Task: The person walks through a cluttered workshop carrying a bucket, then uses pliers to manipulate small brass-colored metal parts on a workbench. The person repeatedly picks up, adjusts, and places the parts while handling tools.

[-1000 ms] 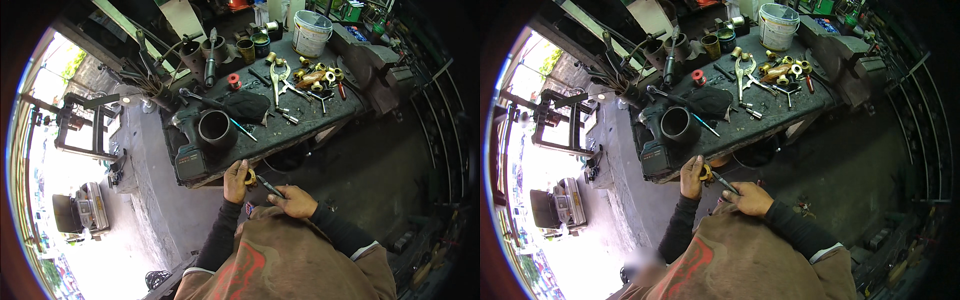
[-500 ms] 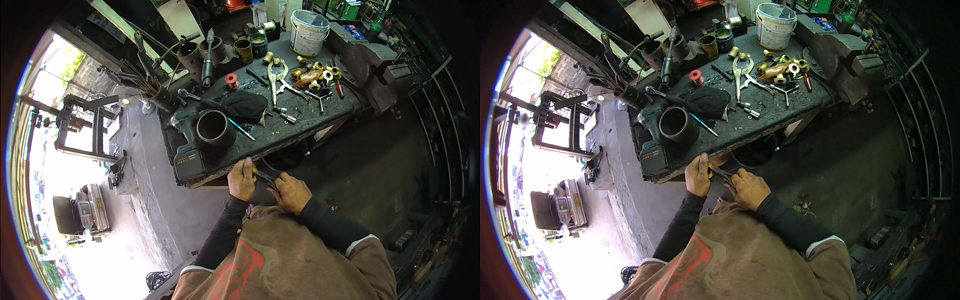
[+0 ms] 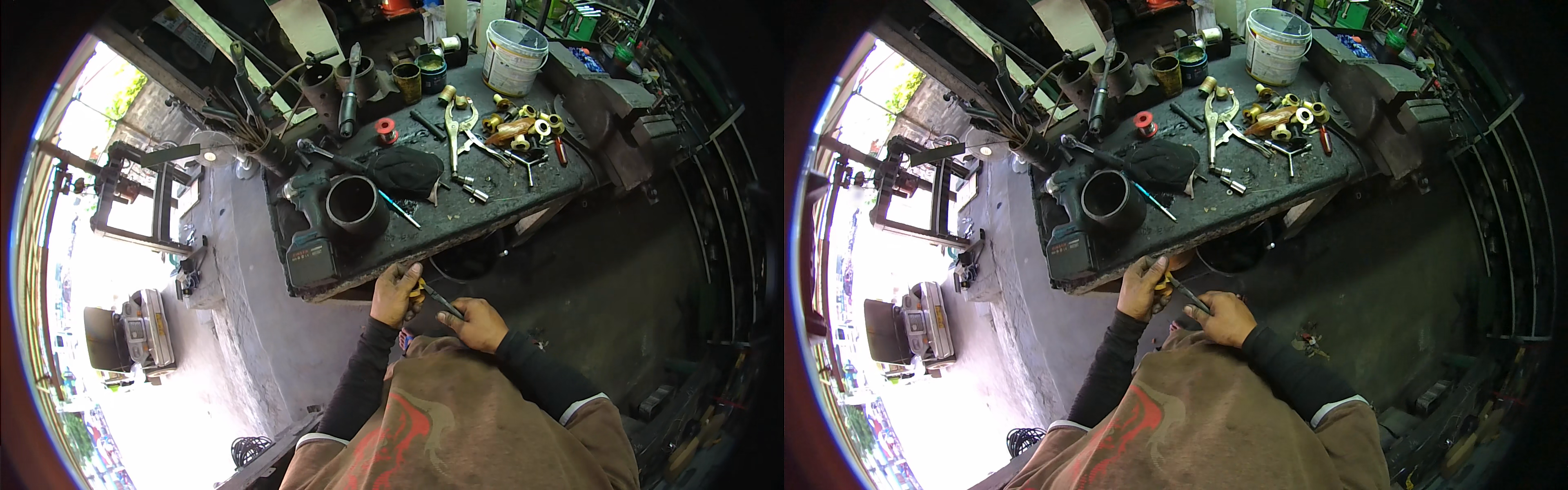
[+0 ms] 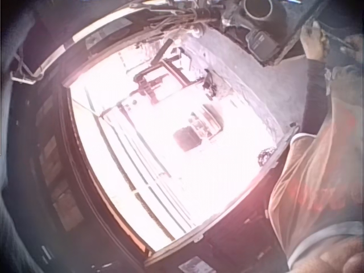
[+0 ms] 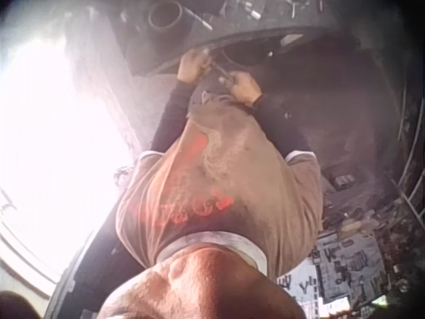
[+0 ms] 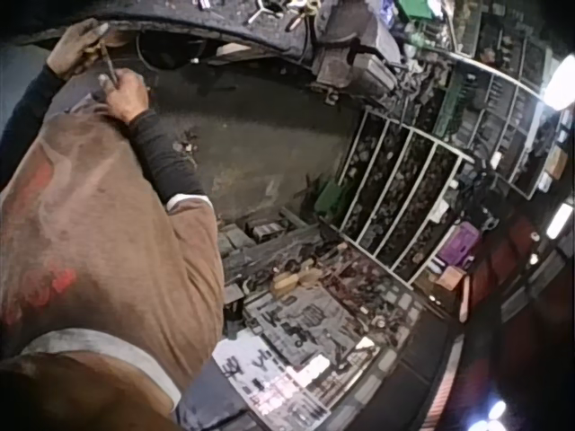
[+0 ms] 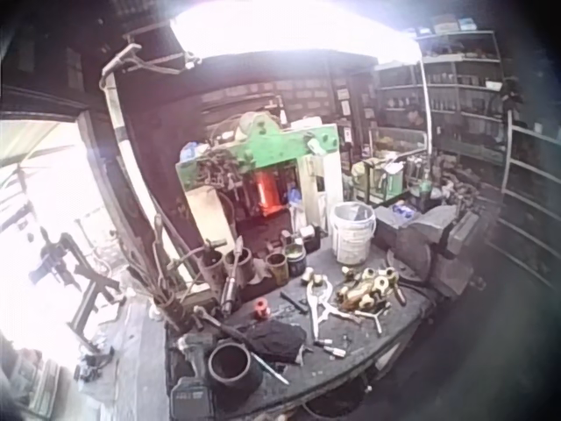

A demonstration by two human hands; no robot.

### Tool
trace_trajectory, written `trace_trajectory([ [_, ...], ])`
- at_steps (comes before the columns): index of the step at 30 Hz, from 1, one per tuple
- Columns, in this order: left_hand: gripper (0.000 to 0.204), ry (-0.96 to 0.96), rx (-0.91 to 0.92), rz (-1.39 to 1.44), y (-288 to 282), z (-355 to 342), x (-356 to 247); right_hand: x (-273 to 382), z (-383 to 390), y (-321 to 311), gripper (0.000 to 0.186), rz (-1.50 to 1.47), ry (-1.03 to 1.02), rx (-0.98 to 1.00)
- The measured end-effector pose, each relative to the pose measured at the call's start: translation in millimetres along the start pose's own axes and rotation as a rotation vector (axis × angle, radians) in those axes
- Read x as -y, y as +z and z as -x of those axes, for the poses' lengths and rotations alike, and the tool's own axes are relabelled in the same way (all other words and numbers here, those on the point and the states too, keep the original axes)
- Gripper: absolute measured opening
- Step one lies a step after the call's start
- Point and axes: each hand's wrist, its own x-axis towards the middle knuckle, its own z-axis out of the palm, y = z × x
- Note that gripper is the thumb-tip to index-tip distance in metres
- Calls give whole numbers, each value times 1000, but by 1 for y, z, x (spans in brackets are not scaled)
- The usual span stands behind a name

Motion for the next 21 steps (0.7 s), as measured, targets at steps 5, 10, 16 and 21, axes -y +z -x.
trace_trajectory([
  [5, 27, 187, -20, 83, 13, 4, 12, -9, -2, -3, 34, 240, -157, -238],
  [10, 26, 198, -24, 171, 29, 1, 25, -10, -7, -4, 32, 314, -191, -264],
  [16, 25, -48, 230, 186, -18, 16, -1, -84, -23, -58, 32, 551, 21, -513],
  [21, 36, -126, 257, 256, -47, 35, -23, -112, 13, -124, 30, 589, 239, -257],
])
